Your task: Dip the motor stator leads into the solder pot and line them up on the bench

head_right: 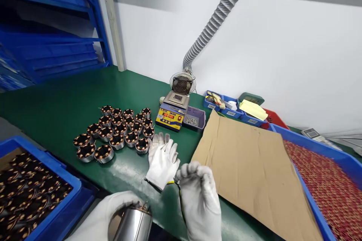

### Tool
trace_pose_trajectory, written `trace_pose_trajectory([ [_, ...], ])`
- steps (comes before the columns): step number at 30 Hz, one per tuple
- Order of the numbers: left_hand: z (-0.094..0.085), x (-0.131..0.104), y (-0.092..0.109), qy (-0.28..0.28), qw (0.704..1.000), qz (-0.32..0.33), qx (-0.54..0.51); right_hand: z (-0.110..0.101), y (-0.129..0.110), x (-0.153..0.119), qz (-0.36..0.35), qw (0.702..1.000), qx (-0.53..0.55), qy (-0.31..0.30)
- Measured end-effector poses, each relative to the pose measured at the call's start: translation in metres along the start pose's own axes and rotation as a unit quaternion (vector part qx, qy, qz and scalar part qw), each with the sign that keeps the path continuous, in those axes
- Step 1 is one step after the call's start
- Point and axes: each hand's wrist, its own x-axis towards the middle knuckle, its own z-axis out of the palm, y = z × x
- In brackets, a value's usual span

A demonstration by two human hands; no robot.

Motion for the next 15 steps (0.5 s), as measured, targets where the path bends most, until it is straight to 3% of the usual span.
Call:
trace_pose_trajectory([
  [3,0.011,0.016,-0.003,0.028,0.999,0.03,0.013,-0.001,0.013,-0.014,0.12,0.99,-0.071,-0.025],
  [6,0.001,-0.024,-0.01,0.043,0.996,0.071,0.018,0.003,0.033,-0.033,0.231,0.967,-0.053,-0.094],
  [9,-0.023,-0.077,-0.017,0.042,0.99,0.131,0.025,0.003,0.041,-0.045,0.262,0.958,-0.016,-0.119],
  [10,-0.031,-0.088,-0.019,0.016,0.985,0.169,0.038,0.002,0.042,-0.047,0.265,0.957,-0.009,-0.117],
  [13,-0.049,-0.094,-0.019,-0.03,0.969,0.237,0.059,-0.006,0.04,-0.053,0.283,0.952,0.016,-0.117],
  [15,-0.053,-0.086,-0.018,-0.023,0.967,0.245,0.059,-0.012,0.041,-0.056,0.29,0.95,0.026,-0.116],
])
